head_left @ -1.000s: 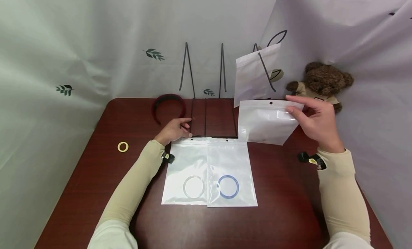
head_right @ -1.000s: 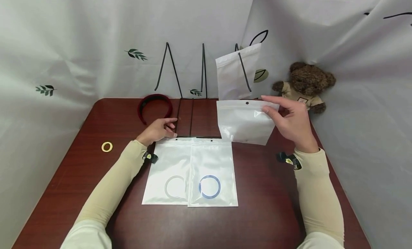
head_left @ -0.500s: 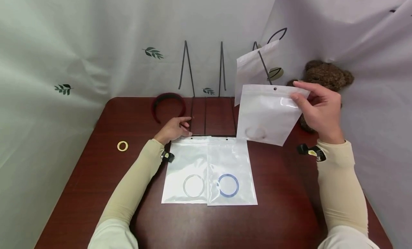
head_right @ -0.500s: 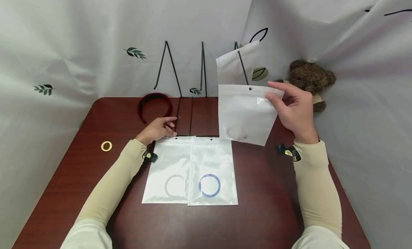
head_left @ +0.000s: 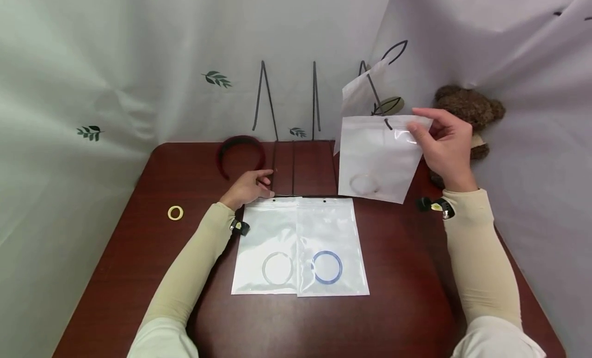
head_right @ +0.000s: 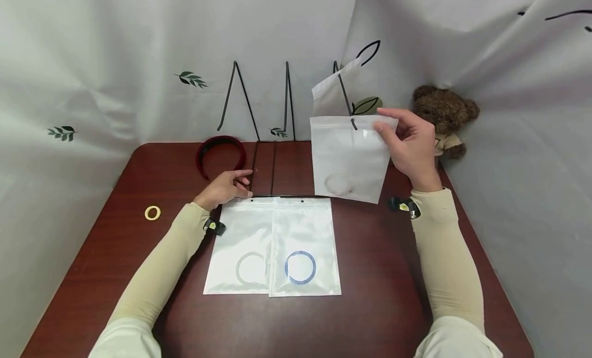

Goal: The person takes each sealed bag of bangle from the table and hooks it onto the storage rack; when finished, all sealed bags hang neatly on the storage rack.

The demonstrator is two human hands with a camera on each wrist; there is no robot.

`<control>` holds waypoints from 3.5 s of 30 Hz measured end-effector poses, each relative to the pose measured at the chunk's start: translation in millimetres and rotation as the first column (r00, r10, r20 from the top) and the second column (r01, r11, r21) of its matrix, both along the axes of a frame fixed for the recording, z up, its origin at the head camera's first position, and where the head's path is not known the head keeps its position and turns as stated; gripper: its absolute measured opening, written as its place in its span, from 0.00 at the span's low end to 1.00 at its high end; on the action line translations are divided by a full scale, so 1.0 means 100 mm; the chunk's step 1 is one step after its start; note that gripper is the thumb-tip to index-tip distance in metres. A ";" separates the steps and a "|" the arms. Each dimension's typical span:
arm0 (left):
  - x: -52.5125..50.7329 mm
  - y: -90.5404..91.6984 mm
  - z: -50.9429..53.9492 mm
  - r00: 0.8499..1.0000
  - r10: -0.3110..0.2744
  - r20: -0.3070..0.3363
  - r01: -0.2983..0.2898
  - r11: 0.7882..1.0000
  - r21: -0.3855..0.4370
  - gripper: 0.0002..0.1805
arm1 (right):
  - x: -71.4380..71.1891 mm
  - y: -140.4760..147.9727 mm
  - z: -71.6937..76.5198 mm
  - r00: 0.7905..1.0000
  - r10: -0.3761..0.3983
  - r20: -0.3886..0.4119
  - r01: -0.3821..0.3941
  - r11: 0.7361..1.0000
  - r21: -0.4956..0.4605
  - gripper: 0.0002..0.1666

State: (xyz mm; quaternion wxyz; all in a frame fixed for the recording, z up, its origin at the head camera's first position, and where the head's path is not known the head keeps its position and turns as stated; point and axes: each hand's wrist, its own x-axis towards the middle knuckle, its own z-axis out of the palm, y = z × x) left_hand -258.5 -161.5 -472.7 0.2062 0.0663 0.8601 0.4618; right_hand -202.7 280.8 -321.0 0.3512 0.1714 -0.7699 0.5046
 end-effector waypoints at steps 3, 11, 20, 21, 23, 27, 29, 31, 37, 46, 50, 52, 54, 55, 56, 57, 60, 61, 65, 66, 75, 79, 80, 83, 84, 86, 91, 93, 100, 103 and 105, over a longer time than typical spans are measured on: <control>0.01 0.02 0.00 1.000 -0.012 0.005 0.012 1.000 0.006 0.42 | -0.06 -0.01 -0.02 1.000 -0.005 -0.009 0.005 1.000 0.003 0.16; -0.02 0.01 0.01 1.000 -0.011 0.004 0.010 1.000 0.008 0.42 | -0.19 -0.14 0.09 0.998 -0.025 -0.055 0.026 1.000 0.007 0.14; 0.02 0.01 0.02 1.000 -0.004 0.010 0.004 1.000 -0.003 0.43 | -0.36 -0.24 0.16 0.999 -0.043 -0.018 0.043 0.999 0.006 0.13; 0.03 0.01 0.02 1.000 -0.005 0.008 0.005 1.000 -0.001 0.43 | -0.38 -0.25 0.16 0.999 -0.050 -0.005 0.050 0.999 -0.002 0.13; 0.03 0.02 0.01 1.000 -0.005 0.002 0.005 1.000 0.000 0.43 | -0.43 -0.25 0.16 0.998 -0.057 0.021 0.057 0.998 -0.023 0.14; 0.03 0.03 0.00 1.000 -0.007 0.009 0.007 1.000 -0.003 0.43 | -0.51 -0.25 0.18 0.998 -0.038 0.049 0.040 0.998 -0.052 0.14; 0.04 0.03 0.00 1.000 -0.004 0.012 0.004 1.000 0.002 0.43 | -0.54 -0.25 0.18 0.998 -0.029 0.053 0.031 0.998 -0.053 0.13; 0.04 0.03 0.01 1.000 -0.006 0.014 0.006 1.000 0.006 0.43 | -0.56 -0.25 0.19 0.998 -0.029 0.053 0.031 0.998 -0.053 0.13; 0.06 0.05 0.03 1.000 -0.006 0.021 0.006 1.000 0.005 0.43 | -0.57 -0.25 0.21 0.996 -0.071 0.060 0.072 0.997 -0.012 0.14; 0.06 0.04 0.05 1.000 -0.002 0.015 0.002 1.000 0.005 0.43 | -0.61 -0.21 0.17 0.986 -0.167 0.029 0.162 0.978 0.136 0.15; 0.06 0.04 0.06 1.000 0.002 0.018 -0.002 1.000 0.006 0.43 | -0.63 -0.15 0.12 0.984 -0.177 0.032 0.171 0.977 0.125 0.18; 0.06 0.04 0.06 1.000 0.002 0.017 -0.002 1.000 0.009 0.43 | -0.66 -0.09 0.06 0.983 -0.183 0.036 0.177 0.977 0.119 0.21; 0.06 0.04 0.06 1.000 -0.001 0.016 0.001 1.000 0.010 0.42 | -0.69 -0.01 0.00 0.981 -0.187 0.043 0.181 0.976 0.119 0.24; 0.06 0.04 0.06 1.000 -0.003 0.013 0.003 1.000 0.007 0.42 | -0.70 0.03 -0.03 0.981 -0.190 0.048 0.183 0.975 0.123 0.25; 0.06 0.04 0.05 1.000 -0.005 0.013 0.005 1.000 0.004 0.43 | -0.70 0.06 -0.06 0.980 -0.192 0.051 0.185 0.974 0.128 0.27; 0.07 0.04 0.05 1.000 -0.007 0.012 0.007 1.000 0.001 0.43 | -0.70 0.10 -0.09 0.979 -0.193 0.056 0.185 0.974 0.131 0.28; 0.07 0.04 0.05 1.000 -0.009 0.011 0.009 1.000 -0.002 0.43 | -0.67 0.17 -0.17 0.978 -0.199 0.064 0.188 0.971 0.146 0.29; 0.07 0.04 0.05 1.000 -0.010 0.009 0.010 1.000 -0.003 0.43 | -0.65 0.19 -0.19 0.977 -0.202 0.065 0.191 0.971 0.147 0.30; 0.06 0.04 0.05 1.000 -0.014 -0.001 0.014 1.000 -0.005 0.42 | -0.55 0.24 -0.29 0.969 -0.234 0.085 0.221 0.965 0.142 0.30; 0.06 0.04 0.05 1.000 -0.015 -0.001 0.015 1.000 -0.006 0.42 | -0.51 0.24 -0.32 0.966 -0.240 0.091 0.227 0.964 0.137 0.30; 0.08 0.04 0.07 1.000 -0.010 0.008 0.010 1.000 -0.002 0.42 | -0.15 0.17 -0.60 0.979 -0.176 0.103 0.161 0.977 0.139 0.24; 0.08 0.05 0.07 1.000 -0.004 0.010 0.004 1.000 0.005 0.43 | -0.09 0.11 -0.78 0.983 -0.104 0.151 0.082 0.986 0.147 0.22; 0.08 0.05 0.07 1.000 -0.005 0.009 0.005 1.000 0.005 0.43 | -0.08 0.10 -0.83 0.981 -0.095 0.169 0.068 0.986 0.155 0.21; 0.08 0.06 0.06 1.000 -0.007 0.008 0.007 1.000 0.003 0.43 | -0.06 0.06 -0.95 0.967 -0.067 0.246 0.022 0.983 0.180 0.20; 0.08 0.06 0.06 1.000 -0.005 0.008 0.005 1.000 0.004 0.43 | -0.06 0.05 -0.99 0.959 -0.061 0.278 0.006 0.981 0.196 0.20; 0.08 0.06 0.06 1.000 -0.004 0.010 0.004 1.000 0.001 0.42 | -0.05 0.02 -1.06 0.938 -0.044 0.344 -0.038 0.973 0.227 0.21; 0.08 0.05 0.05 1.000 -0.002 0.010 0.002 1.000 0.000 0.42 | -0.05 -0.04 -1.22 0.856 0.004 0.517 -0.166 0.949 0.268 0.26; 0.07 0.05 0.05 1.000 -0.002 0.005 0.002 1.000 0.000 0.42 | -0.06 -0.06 -1.27 0.815 0.013 0.579 -0.212 0.938 0.276 0.29; 0.08 0.07 0.05 1.000 -0.014 -0.004 0.014 1.000 -0.006 0.42 | -0.10 -0.12 -1.42 0.724 -0.036 0.689 -0.350 0.841 0.412 0.38; 0.08 0.07 0.06 1.000 -0.019 -0.005 0.019 1.000 -0.005 0.42 | -0.12 -0.15 -1.45 0.697 -0.034 0.717 -0.420 0.790 0.447 0.40; 0.08 0.07 0.06 1.000 -0.021 -0.002 0.021 1.000 -0.003 0.42 | -0.13 -0.17 -1.46 0.692 -0.042 0.721 -0.449 0.757 0.475 0.41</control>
